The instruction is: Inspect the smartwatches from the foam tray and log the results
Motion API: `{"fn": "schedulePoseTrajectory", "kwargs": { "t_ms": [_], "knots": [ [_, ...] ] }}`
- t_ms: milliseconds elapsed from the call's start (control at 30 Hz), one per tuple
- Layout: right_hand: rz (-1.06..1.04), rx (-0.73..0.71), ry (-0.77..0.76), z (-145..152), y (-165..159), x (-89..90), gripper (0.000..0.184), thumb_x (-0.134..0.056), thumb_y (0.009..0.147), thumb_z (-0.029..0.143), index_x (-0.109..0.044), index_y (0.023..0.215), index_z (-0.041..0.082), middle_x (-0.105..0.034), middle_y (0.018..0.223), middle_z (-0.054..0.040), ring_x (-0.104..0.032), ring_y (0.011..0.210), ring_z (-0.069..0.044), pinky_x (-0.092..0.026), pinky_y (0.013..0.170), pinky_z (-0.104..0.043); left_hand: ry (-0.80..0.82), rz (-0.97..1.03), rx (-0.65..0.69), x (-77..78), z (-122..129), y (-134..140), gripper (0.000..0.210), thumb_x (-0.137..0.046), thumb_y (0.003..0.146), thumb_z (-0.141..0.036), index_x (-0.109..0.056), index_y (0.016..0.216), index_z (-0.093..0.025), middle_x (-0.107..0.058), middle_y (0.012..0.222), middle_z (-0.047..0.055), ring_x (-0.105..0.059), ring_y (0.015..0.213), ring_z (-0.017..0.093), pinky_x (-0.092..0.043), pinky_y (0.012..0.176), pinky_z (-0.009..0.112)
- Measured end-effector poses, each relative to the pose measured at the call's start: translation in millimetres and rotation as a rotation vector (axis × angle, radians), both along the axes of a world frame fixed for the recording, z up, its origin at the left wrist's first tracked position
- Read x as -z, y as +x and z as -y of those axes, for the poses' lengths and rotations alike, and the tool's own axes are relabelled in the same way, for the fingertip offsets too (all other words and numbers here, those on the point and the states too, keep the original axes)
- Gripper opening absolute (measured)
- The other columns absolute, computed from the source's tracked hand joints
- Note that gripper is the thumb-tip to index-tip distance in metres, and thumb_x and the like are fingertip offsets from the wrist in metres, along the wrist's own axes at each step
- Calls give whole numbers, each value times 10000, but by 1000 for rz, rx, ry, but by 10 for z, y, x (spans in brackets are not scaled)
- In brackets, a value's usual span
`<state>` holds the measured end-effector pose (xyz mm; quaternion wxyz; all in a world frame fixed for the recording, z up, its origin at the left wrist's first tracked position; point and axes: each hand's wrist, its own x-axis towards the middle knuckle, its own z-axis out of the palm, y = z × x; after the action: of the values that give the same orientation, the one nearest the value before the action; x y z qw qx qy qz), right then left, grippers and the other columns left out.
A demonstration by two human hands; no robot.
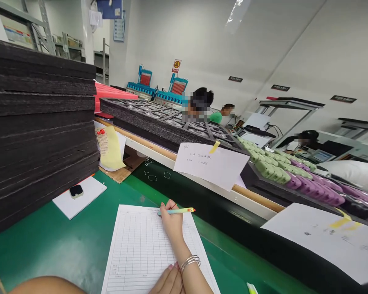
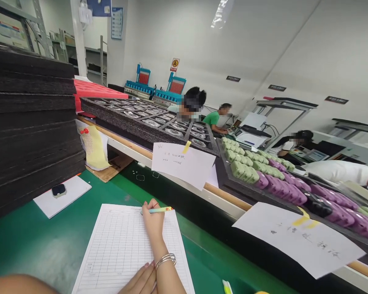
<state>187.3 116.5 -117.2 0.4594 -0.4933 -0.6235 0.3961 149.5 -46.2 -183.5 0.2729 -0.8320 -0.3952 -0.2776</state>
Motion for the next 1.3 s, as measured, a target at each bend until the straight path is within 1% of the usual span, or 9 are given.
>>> {"fn": "schedulePoseTrajectory", "kwargs": {
  "t_ms": [167, 300, 400, 600, 733, 833, 1067, 1200, 1300],
  "knots": [
    [56, 8, 27, 17, 21, 2, 209, -599, 967, 333, -643, 1037, 142, -668, 961, -30, -650, 764, -139, -568, 674, -293, -74, 6, 34, -213, 45, -50, 254, -515, 947, -207, -628, 1147, -100, -724, 1186, 107, -609, 1205, 226, -377, 1143, 338],
    [98, 8, 44, 24, 26, -3, 217, -598, 966, 343, -643, 1034, 142, -666, 962, -29, -649, 770, -143, -565, 681, -298, -148, -26, 52, -414, 80, -82, 305, -462, 972, -215, -610, 1197, -71, -723, 1190, 113, -627, 1176, 229, -437, 1070, 327],
    [109, 15, 67, 35, 32, -8, 225, -591, 968, 356, -639, 1027, 144, -660, 948, -26, -639, 754, -138, -557, 672, -294, -150, -8, 50, -499, 98, -91, 312, -443, 981, -212, -610, 1199, -66, -730, 1176, 108, -649, 1139, 228, -457, 1038, 323],
    [108, 15, 101, 29, 42, 1, 240, -582, 969, 375, -634, 1015, 145, -650, 928, -21, -624, 733, -133, -543, 659, -288, -249, -34, 74, -513, 118, -97, 396, -422, 998, -266, -561, 1285, -31, -696, 1231, 157, -617, 1196, 261, -424, 1073, 359],
    [100, 6, 93, 18, 38, 10, 229, -585, 970, 363, -638, 1019, 145, -657, 933, -23, -632, 736, -132, -552, 659, -286, -237, -11, 82, -563, 116, -108, 400, -417, 1001, -272, -557, 1283, -25, -697, 1226, 163, -618, 1196, 270, -428, 1067, 367],
    [91, -3, 81, 18, 32, 4, 227, -592, 969, 353, -639, 1037, 141, -662, 950, -27, -644, 754, -138, -561, 667, -292, -209, -2, 68, -599, 112, -110, 379, -423, 999, -284, -582, 1241, -40, -713, 1199, 144, -632, 1172, 260, -437, 1050, 353],
    [82, -16, 52, 26, 23, -33, 217, -597, 968, 334, -641, 1059, 142, -670, 987, -36, -658, 790, -148, -574, 693, -306, -202, -14, 64, -589, 113, -112, 371, -427, 995, -285, -591, 1226, -46, -706, 1211, 149, -614, 1187, 264, -402, 1075, 361],
    [83, -20, 50, 29, 22, -42, 213, -597, 968, 332, -642, 1054, 142, -671, 979, -34, -657, 783, -145, -574, 690, -303, -159, 28, 52, -626, 107, -117, 314, -441, 987, -262, -623, 1156, -69, -732, 1158, 121, -641, 1134, 253, -408, 1053, 353],
    [79, -20, 58, 29, 22, -41, 213, -597, 969, 333, -642, 1050, 142, -670, 972, -32, -655, 771, -141, -572, 678, -296, -170, 12, 56, -657, 100, -122, 328, -430, 992, -264, -614, 1171, -60, -728, 1163, 125, -634, 1140, 256, -398, 1051, 359]
  ]
}}
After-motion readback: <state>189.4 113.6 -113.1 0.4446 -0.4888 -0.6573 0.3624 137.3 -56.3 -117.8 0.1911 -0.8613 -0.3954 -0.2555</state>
